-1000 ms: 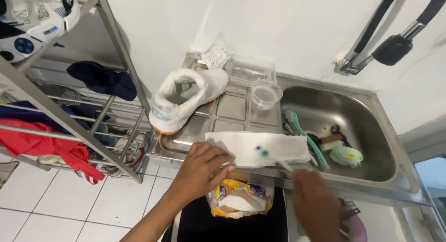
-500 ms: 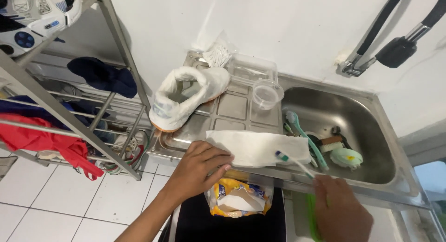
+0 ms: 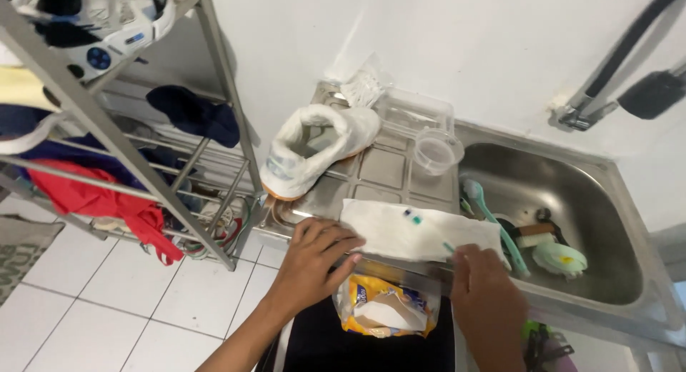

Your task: The person cleans a white sneaker using a toothbrush and wipes the insole with a paper towel. They then place the insole back into the shoe and set the shoe on a nearby shelf.

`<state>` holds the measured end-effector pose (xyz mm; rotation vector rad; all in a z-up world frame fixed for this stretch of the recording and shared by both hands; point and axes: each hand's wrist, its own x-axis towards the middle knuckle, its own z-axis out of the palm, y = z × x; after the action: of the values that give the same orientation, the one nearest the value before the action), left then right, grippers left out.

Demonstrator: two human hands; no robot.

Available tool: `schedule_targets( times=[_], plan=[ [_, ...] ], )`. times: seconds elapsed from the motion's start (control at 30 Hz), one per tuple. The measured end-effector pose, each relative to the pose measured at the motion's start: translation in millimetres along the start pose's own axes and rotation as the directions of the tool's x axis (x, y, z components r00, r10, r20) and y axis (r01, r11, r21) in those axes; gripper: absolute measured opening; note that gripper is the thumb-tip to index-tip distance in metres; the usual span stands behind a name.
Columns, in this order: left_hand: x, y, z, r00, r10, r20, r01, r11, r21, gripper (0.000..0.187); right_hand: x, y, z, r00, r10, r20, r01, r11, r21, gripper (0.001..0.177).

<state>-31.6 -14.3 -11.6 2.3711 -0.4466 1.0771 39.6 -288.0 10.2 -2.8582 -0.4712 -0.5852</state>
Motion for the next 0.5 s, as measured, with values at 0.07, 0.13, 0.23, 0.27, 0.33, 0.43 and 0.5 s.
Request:
schedule_targets(
  times=[0.07,0.13,0.23,0.27,0.33,0.43,0.5],
  plan=[
    [-2.4,0.8,0.8,1.0,-0.013,0.005,0.013,1.0,0.002,0.021,1.5,-17.6,-0.7,0.999,-0.048,-0.016,0.05,0.987,0.155,0.02],
    [-3.8,1.8,3.3,1.0,-0.017,0.015,0.017,1.0,0.0,0.022,0.8,-33.3,7.1,0.996,-0.08,-0.041,0.089,0.948,0.305,0.025],
    [-8.1,3.6,6.5,0.999,-0.044,0.012,0.043,0.998,0.035,0.022,-0.3,-46.5,26.7,0.972,-0.209,0.105,0.179,0.955,0.235,0.019],
    [-8.8,3.5,6.8,0.998,-0.052,0.019,0.051,0.998,0.04,0.023,2.7,-44.8,30.1,0.972,-0.191,0.135,0.167,0.971,0.169,0.017],
    [-9.6,3.1,6.5,0.998,-0.064,0.023,0.063,0.997,0.046,0.024,8.8,-39.2,30.3,0.971,-0.175,0.163,0.16,0.982,0.101,0.015],
    [-11.0,5.5,8.7,0.998,-0.061,0.01,0.061,0.997,0.041,0.023,11.3,-33.0,17.0,0.989,-0.054,0.141,0.037,0.992,0.12,0.019],
    [-9.3,6.2,8.6,0.997,-0.074,-0.004,0.074,0.997,0.037,0.023,10.0,-44.0,3.2,0.995,0.011,0.103,-0.041,0.958,0.285,0.02]
  ],
)
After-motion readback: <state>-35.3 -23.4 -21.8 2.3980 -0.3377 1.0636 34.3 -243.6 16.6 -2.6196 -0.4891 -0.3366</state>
